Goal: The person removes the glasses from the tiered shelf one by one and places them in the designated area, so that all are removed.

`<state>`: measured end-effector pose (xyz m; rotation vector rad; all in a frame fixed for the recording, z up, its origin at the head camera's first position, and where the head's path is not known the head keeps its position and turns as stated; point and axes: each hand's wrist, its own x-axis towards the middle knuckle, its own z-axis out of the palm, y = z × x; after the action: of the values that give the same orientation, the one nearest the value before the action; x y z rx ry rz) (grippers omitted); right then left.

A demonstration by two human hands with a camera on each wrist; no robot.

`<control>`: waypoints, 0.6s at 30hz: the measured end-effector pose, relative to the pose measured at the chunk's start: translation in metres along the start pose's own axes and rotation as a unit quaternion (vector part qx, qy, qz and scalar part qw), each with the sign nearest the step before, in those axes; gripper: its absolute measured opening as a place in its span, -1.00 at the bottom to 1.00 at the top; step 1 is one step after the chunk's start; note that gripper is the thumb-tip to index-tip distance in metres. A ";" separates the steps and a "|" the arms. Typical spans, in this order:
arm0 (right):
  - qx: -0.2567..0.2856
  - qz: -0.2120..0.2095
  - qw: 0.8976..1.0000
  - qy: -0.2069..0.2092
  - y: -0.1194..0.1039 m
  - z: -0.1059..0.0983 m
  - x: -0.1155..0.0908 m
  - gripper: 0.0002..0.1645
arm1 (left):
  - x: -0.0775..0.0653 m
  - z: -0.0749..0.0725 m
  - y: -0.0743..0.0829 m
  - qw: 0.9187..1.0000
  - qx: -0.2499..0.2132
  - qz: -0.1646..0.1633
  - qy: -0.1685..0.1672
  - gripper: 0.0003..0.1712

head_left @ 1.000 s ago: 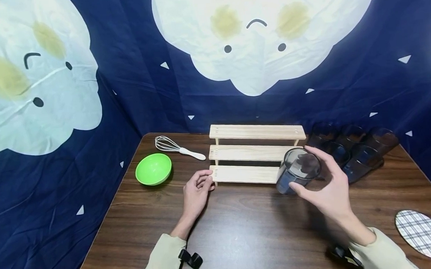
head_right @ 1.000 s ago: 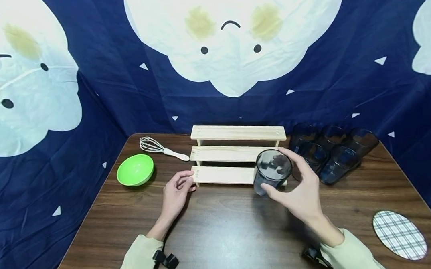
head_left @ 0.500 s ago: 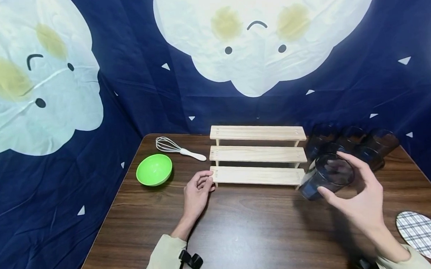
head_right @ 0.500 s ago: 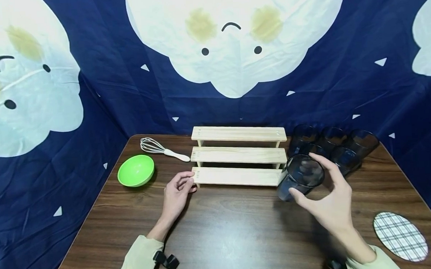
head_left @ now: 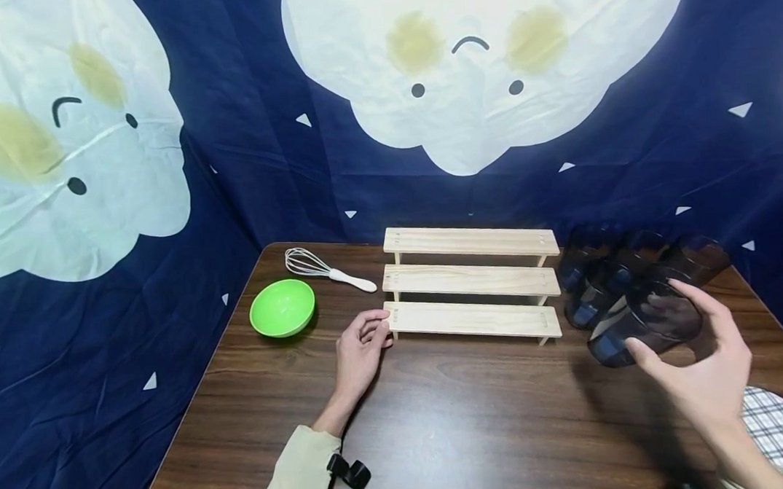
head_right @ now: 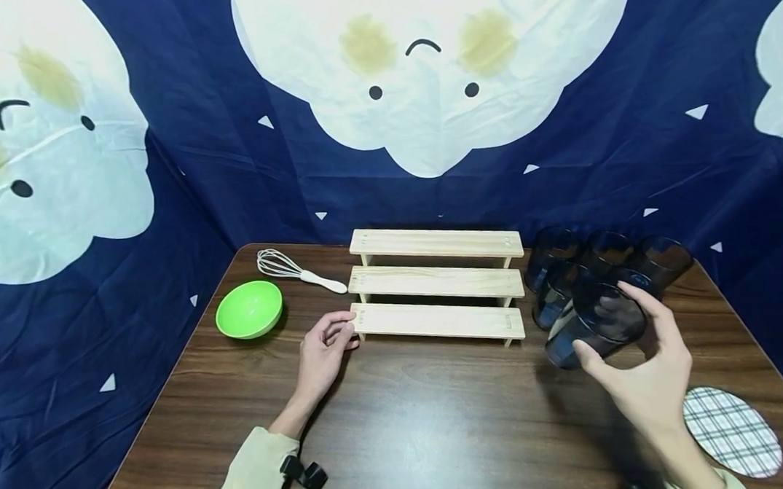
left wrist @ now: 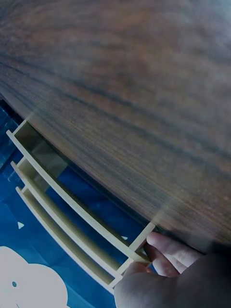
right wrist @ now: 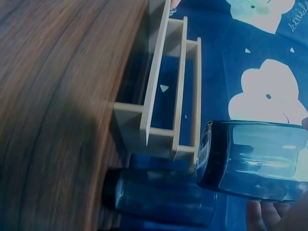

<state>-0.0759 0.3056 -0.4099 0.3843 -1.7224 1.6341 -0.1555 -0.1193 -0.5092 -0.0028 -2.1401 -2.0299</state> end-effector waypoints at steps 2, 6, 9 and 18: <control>-0.019 -0.002 1.000 0.006 0.000 -0.006 -0.001 0.07 | 0.000 0.000 -0.001 1.000 0.000 0.000 0.000 -0.81; -0.044 -0.004 0.999 0.023 0.001 -0.017 -0.002 0.03 | 0.000 -0.001 -0.001 1.000 -0.001 -0.003 0.001 -0.81; -0.071 -0.005 0.997 0.034 0.002 -0.025 -0.001 -0.02 | 0.000 -0.001 -0.001 1.000 -0.003 -0.007 0.001 -0.81; -0.108 0.002 0.993 0.057 0.004 -0.046 0.003 -0.04 | 0.000 0.000 0.002 1.000 -0.010 -0.011 0.001 -0.81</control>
<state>-0.0672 0.3513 -0.4138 0.1811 -1.7904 1.4258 -0.1551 -0.1191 -0.5074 0.0193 -2.1272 -2.0630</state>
